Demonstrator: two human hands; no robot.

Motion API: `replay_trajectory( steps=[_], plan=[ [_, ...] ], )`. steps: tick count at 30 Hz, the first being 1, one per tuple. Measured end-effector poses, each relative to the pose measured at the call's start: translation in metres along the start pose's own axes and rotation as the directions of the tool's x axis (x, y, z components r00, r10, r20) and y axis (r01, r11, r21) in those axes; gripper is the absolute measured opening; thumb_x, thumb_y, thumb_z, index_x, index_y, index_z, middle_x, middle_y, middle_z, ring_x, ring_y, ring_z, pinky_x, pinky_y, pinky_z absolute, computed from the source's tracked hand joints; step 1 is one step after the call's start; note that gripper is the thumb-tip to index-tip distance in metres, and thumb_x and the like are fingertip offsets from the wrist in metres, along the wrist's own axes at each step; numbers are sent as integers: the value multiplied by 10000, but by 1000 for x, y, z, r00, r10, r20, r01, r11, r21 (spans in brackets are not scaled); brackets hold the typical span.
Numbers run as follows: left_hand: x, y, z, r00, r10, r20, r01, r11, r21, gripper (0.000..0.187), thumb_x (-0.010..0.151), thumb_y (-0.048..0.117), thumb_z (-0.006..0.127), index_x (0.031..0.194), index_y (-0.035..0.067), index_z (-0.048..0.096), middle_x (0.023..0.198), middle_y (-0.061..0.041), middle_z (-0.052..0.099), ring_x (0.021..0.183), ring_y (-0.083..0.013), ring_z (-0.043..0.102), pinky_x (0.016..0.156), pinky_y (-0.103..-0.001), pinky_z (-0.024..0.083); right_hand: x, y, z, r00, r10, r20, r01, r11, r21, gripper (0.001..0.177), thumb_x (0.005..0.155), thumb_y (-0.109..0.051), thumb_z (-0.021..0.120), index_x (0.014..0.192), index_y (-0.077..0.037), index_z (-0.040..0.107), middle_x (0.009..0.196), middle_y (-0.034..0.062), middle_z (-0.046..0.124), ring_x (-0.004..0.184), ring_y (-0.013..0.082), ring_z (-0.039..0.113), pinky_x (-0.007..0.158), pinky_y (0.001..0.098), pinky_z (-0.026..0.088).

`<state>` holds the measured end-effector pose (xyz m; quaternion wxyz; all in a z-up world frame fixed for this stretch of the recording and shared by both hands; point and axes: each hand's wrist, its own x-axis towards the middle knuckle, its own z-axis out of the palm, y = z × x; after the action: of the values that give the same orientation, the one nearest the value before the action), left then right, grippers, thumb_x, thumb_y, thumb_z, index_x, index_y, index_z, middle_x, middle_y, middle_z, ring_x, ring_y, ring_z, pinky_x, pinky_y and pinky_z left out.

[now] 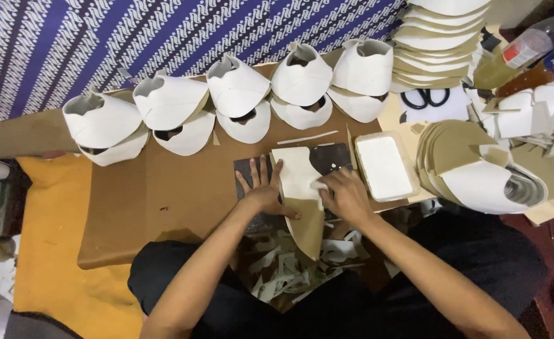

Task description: Applying adhesive to the edges of white shoe upper components using a small brush or applicator in a workshop setting.

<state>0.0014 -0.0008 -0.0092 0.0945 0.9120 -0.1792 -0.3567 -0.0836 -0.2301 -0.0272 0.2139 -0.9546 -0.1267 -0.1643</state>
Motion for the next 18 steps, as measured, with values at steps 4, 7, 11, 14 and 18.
replay_trajectory(
  steps=[4, 7, 11, 14, 18],
  plan=[
    [-1, 2, -1, 1000, -7, 2, 7, 1000, -7, 1544, 549, 723, 837, 1621, 238, -163, 1647, -200, -297, 1471, -448, -331, 1040, -800, -210, 29, 13, 13, 999, -35, -39, 34, 998, -44, 189, 901, -260, 693, 1008, -117, 755, 866, 73, 704, 909, 261, 626, 769, 375, 438],
    [0, 3, 1, 1000, -12, 11, 12, 1000, 5, 1538, 556, 733, 824, 1615, 249, -182, 1642, -200, -307, 1465, -448, -343, 1047, -797, -206, 60, 10, 10, 997, 81, 13, -79, 991, -107, 204, 908, -239, 667, 1007, -97, 774, 857, 62, 706, 919, 257, 613, 787, 374, 422],
    [-4, -1, -2, 1000, -6, 16, 6, 1000, 20, 1532, 563, 731, 815, 1612, 230, -182, 1640, -212, -304, 1468, -456, -333, 1035, -800, -222, 76, -24, -21, 987, 161, -6, -161, 985, -63, 226, 900, -245, 673, 1042, -92, 759, 883, 98, 704, 963, 311, 620, 835, 420, 440],
    [1, 3, -1, 1000, 2, 17, -2, 1000, 2, 1541, 548, 748, 813, 1615, 226, -169, 1641, -213, -300, 1469, -455, -329, 1027, -805, -229, 56, -12, 1, 997, 74, -7, -74, 997, -35, 212, 883, -244, 690, 1037, -115, 754, 855, 88, 673, 925, 314, 608, 815, 423, 460],
    [-2, 6, -1, 1000, -20, 21, 20, 999, 34, 1497, 585, 740, 788, 1614, 234, -174, 1646, -205, -293, 1473, -448, -326, 1031, -807, -224, 61, -2, 27, 989, 132, 65, -127, 989, -80, 230, 889, -309, 687, 1001, -126, 770, 826, 57, 695, 884, 285, 641, 822, 419, 466]
  ],
)
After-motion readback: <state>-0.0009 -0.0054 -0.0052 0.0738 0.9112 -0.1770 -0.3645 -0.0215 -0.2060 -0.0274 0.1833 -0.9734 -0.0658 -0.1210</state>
